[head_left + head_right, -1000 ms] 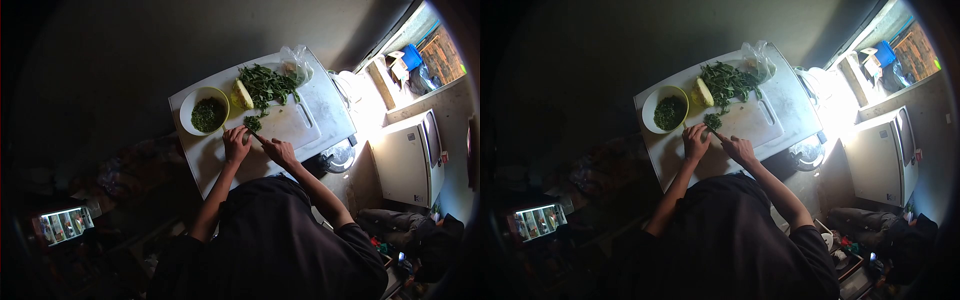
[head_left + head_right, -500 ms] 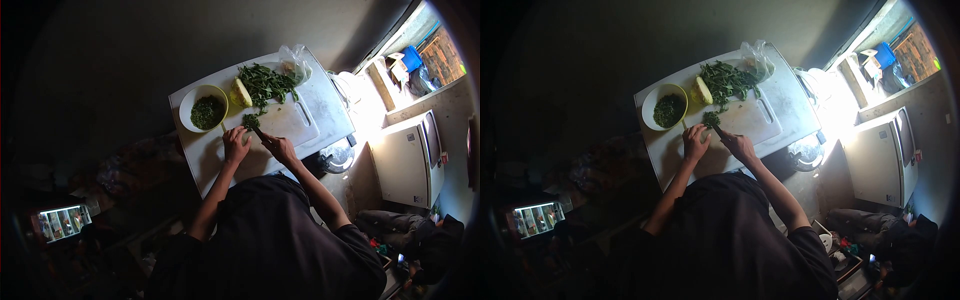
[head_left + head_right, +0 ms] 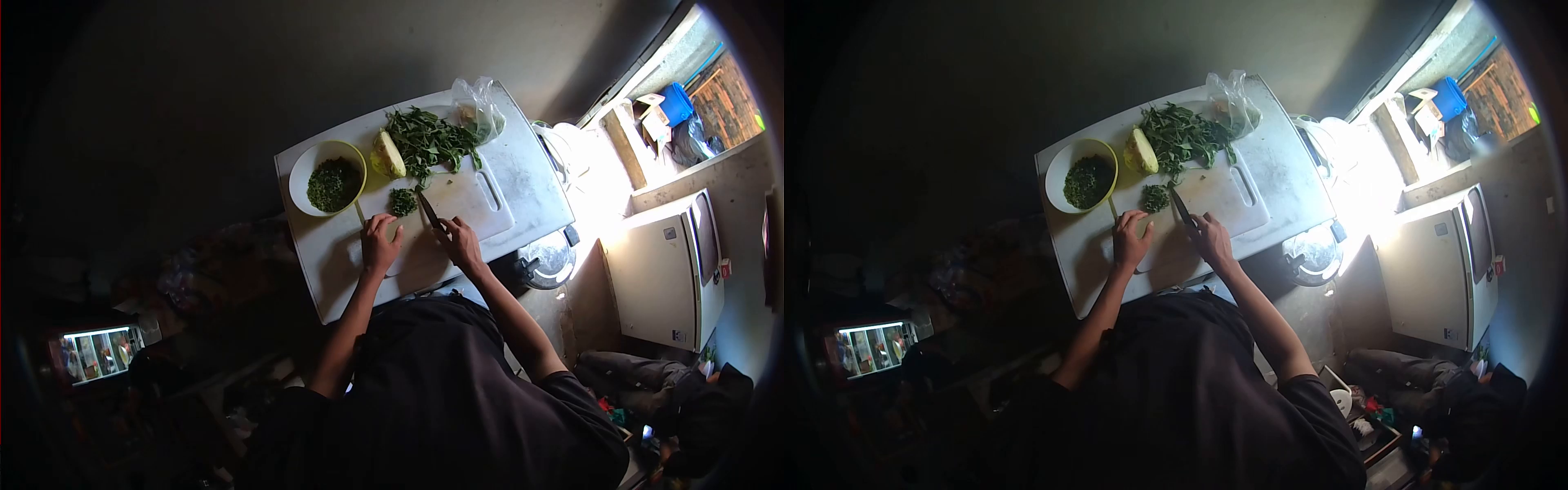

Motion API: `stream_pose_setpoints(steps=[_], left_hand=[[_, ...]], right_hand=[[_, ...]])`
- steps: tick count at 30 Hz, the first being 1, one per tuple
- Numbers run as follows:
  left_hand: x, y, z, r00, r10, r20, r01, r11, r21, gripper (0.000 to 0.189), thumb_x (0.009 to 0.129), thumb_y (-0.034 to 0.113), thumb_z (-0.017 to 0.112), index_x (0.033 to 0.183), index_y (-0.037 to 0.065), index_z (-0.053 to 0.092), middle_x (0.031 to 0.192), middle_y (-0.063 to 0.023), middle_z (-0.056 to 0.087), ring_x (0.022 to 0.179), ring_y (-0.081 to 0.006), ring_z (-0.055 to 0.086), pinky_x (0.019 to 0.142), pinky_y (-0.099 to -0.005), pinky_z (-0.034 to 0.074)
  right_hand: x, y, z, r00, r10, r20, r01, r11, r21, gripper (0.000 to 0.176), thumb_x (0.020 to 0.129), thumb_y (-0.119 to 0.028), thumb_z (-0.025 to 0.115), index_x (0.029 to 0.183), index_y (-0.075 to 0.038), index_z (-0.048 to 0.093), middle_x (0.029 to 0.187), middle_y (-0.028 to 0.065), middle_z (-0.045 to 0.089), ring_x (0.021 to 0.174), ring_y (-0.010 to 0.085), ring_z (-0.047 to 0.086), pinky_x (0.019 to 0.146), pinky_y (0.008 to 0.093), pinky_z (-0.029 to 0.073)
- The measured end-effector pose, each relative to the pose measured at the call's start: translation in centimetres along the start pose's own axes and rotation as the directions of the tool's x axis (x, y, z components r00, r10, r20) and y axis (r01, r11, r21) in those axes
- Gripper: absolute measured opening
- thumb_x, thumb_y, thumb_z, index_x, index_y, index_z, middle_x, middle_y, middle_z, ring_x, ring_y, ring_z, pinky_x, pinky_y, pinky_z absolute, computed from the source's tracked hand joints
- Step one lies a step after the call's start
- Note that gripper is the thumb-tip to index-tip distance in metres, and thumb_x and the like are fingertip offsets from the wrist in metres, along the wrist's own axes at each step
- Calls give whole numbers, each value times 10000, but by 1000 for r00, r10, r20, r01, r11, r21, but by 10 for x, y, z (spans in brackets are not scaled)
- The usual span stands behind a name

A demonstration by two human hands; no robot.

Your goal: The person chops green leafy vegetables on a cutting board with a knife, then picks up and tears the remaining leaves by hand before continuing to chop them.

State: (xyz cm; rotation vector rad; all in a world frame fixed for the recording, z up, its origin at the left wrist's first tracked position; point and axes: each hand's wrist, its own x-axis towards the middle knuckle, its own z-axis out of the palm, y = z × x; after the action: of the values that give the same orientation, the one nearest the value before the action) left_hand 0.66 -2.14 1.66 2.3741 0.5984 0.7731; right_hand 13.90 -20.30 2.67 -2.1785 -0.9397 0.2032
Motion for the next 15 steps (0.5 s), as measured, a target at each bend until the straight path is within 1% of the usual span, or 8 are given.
stream_pose_setpoints(steps=[2, 5, 7, 8, 9, 11, 13, 15], left_hand=[[-3, -2, 5, 1000, -18, -20, 18, 1000, -17, 236, 834, 172, 748, 1028, 55, 680, 1082, -95, 632, 1036, -326, 592, 911, -441, 485], [-7, -2, 12, 998, -49, -33, 48, 999, -26, 226, 833, 167, 748, 1019, 57, 682, 1077, -96, 634, 1027, -325, 595, 903, -438, 489], [-7, 5, 13, 998, -47, -44, 46, 999, -16, 224, 830, 161, 747, 1017, 57, 681, 1076, -97, 635, 1024, -326, 598, 899, -437, 491], [-5, 8, 15, 998, -42, -51, 42, 999, -10, 222, 827, 156, 747, 1016, 57, 681, 1076, -99, 636, 1021, -327, 601, 896, -436, 494], [-3, 11, 17, 998, -42, -52, 42, 999, -9, 222, 827, 156, 747, 1016, 57, 681, 1076, -99, 636, 1021, -327, 601, 896, -436, 494], [-1, 15, 20, 997, -50, -52, 49, 999, -19, 224, 826, 151, 741, 1016, 51, 679, 1072, -101, 638, 1012, -327, 606, 892, -437, 495], [1, 23, 24, 996, -64, -55, 63, 998, -20, 220, 827, 149, 737, 1014, 50, 677, 1070, -104, 639, 1010, -326, 608, 891, -436, 495], [3, 27, 29, 995, -79, -59, 78, 997, -20, 216, 827, 147, 733, 1011, 49, 676, 1068, -107, 639, 1007, -325, 610, 890, -435, 494]], right_hand=[[3, 2, 1, 1000, 0, 16, 0, 1000, -13, 306, 915, -276, 686, 1177, -119, 710, 910, 147, 654, 777, 376, 676, 684, 459, 527], [7, -2, 1, 997, 42, 63, -36, 995, -89, 317, 908, -275, 691, 1184, -118, 706, 909, 142, 675, 780, 352, 679, 670, 439, 535], [10, -4, 2, 986, 81, 148, -66, 993, -101, 356, 866, -210, 663, 1208, -112, 690, 970, 166, 700, 856, 364, 700, 732, 455, 553], [12, -6, 5, 980, 112, 163, -97, 990, -98, 386, 840, -170, 639, 1217, -100, 681, 1040, 179, 717, 909, 364, 706, 772, 457, 562], [13, -5, 8, 980, 111, 163, -96, 991, -97, 386, 840, -170, 639, 1217, -100, 681, 1040, 179, 717, 909, 364, 706, 772, 457, 562], [12, -1, 11, 986, 31, 167, -19, 997, -75, 382, 843, -157, 626, 1215, -87, 679, 1087, 187, 714, 920, 376, 705, 792, 466, 562], [14, -1, 11, 984, 30, 177, -17, 997, -76, 381, 854, -183, 632, 1217, -75, 675, 1096, 190, 713, 918, 383, 704, 796, 471, 561], [16, 0, 9, 982, 36, 187, -25, 998, -58, 343, 882, -226, 642, 1180, -64, 694, 1054, 194, 718, 899, 383, 706, 781, 468, 560]])
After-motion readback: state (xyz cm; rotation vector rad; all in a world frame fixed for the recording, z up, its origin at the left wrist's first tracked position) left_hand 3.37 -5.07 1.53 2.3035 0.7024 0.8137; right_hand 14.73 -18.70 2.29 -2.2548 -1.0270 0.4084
